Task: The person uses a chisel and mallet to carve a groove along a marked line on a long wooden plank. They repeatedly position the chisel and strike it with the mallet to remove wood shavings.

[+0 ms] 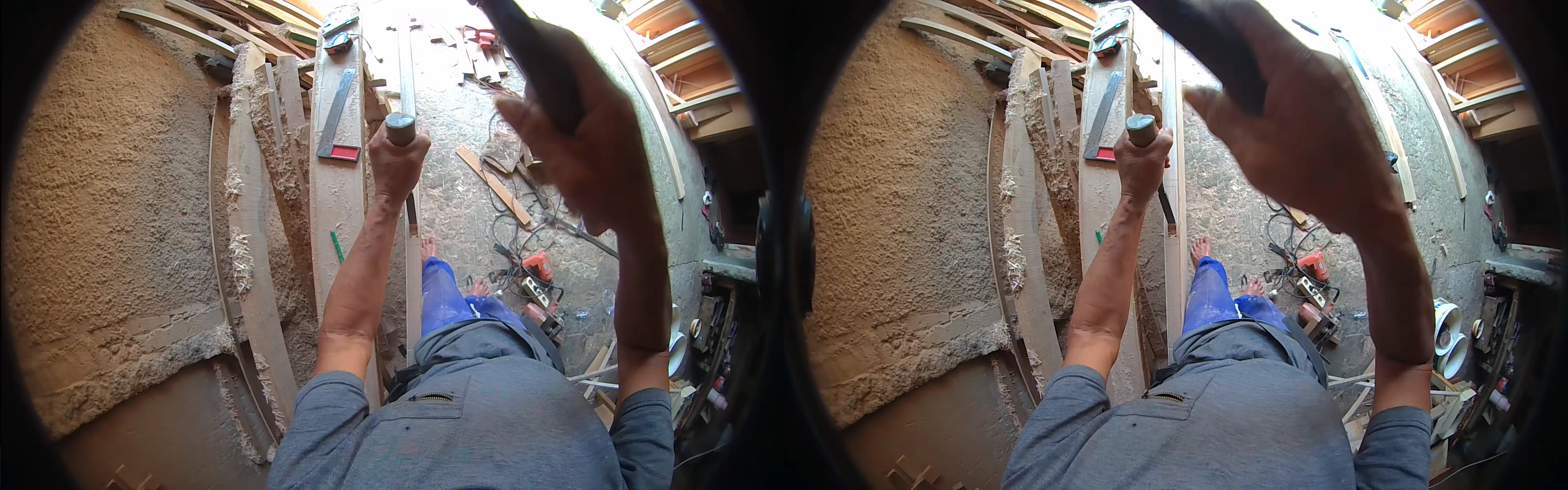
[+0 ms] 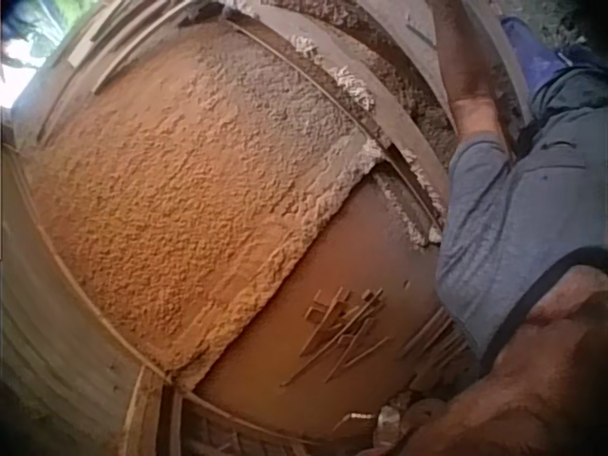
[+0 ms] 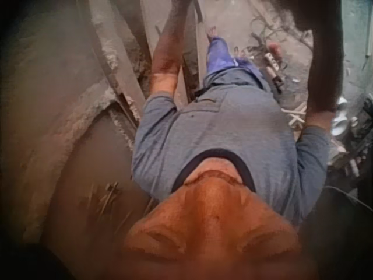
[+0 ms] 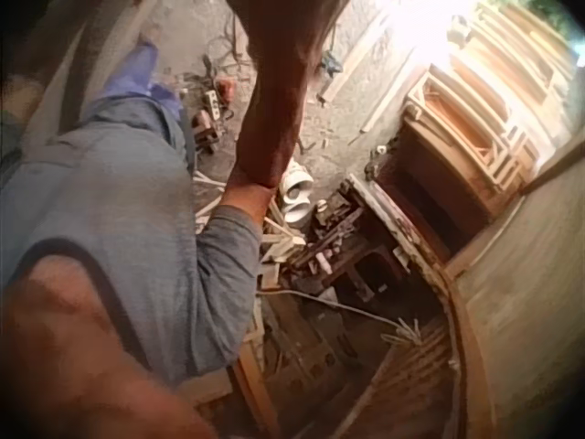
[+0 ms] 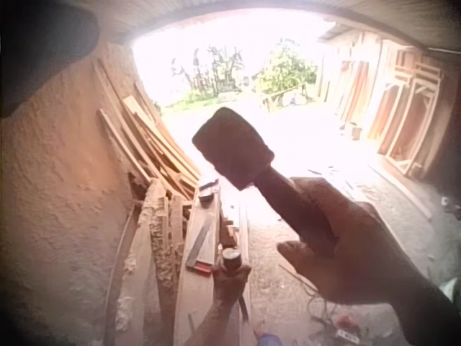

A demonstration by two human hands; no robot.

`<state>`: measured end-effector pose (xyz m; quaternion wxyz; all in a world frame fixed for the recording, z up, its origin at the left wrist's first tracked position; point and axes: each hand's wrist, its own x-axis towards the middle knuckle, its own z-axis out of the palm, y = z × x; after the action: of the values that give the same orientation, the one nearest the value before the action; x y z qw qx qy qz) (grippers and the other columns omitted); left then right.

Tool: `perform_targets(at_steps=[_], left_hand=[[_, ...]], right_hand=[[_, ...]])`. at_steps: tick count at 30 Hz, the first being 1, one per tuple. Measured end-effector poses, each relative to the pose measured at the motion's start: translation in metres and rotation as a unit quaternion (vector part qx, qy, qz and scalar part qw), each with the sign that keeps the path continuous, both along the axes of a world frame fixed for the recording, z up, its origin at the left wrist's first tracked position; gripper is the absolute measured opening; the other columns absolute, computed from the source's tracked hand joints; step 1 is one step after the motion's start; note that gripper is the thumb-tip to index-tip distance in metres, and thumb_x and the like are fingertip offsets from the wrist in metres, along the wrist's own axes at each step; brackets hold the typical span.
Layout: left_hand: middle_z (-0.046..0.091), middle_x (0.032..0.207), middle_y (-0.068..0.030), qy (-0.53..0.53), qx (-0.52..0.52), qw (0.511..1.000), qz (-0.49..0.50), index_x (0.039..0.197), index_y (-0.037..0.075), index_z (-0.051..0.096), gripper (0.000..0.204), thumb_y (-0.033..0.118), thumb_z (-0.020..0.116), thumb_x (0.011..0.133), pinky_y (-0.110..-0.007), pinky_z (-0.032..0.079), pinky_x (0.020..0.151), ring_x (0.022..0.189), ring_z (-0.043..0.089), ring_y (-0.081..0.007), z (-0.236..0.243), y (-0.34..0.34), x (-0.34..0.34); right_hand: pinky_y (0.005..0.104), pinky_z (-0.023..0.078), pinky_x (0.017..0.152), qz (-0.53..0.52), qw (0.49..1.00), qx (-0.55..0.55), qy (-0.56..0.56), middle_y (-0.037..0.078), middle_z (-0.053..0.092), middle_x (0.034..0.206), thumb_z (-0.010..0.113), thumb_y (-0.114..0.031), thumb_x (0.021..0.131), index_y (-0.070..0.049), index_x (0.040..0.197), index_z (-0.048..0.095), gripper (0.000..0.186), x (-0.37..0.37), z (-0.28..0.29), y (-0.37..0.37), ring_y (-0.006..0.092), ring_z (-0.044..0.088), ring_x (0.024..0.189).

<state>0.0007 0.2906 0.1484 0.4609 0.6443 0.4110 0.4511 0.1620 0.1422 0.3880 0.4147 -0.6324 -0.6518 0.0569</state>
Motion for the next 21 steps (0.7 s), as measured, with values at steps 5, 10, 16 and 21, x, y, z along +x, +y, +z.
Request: perform_targets(at_steps=[5,10,16,21], left_hand=[[0.063,0.069,-0.0039,-0.021,-0.002,1.0,-0.011,0.079,0.003,0.059,0.019,0.011,0.076,0.079,-0.031,0.051,0.061,0.063,0.059,-0.0112,0.001,-0.009,0.014],[0.071,0.085,-0.0068,-0.019,0.01,0.999,-0.035,0.098,0.001,0.068,0.022,0.008,0.077,0.079,-0.031,0.056,0.075,0.079,0.069,-0.0144,0.009,-0.029,0.007],[0.071,0.084,-0.0037,-0.051,-0.038,0.996,-0.068,0.094,0.004,0.068,0.017,0.009,0.079,0.082,-0.027,0.056,0.068,0.074,0.069,-0.0124,0.002,-0.029,0.006],[0.06,0.061,0.001,-0.047,-0.061,0.997,-0.028,0.071,0.007,0.061,0.019,0.009,0.075,0.083,-0.026,0.047,0.05,0.054,0.057,-0.0074,-0.006,0.006,0.019]], right_hand=[[0.0327,0.046,0.045,-0.143,0.967,0.205,-0.056,0.007,0.059,0.063,0.066,-0.012,0.095,-0.002,0.11,0.06,0.019,0.017,0.049,0.036,0.0158,0.058,0.049],[0.0477,0.055,0.057,0.057,0.944,-0.272,-0.179,0.021,0.068,0.076,0.052,0.004,0.092,0.0,0.12,0.045,0.029,-0.01,-0.098,0.01,0.0356,0.072,0.068],[0.0448,0.055,0.07,0.064,0.968,-0.242,0.026,0.017,0.068,0.083,0.068,-0.007,0.091,-0.004,0.134,0.052,0.046,0.01,-0.042,-0.022,0.0301,0.071,0.077],[0.0304,0.043,0.046,-0.071,0.965,0.242,0.071,0.003,0.056,0.063,0.066,-0.013,0.097,-0.002,0.112,0.061,0.019,0.0,0.069,0.033,0.0123,0.053,0.047]])
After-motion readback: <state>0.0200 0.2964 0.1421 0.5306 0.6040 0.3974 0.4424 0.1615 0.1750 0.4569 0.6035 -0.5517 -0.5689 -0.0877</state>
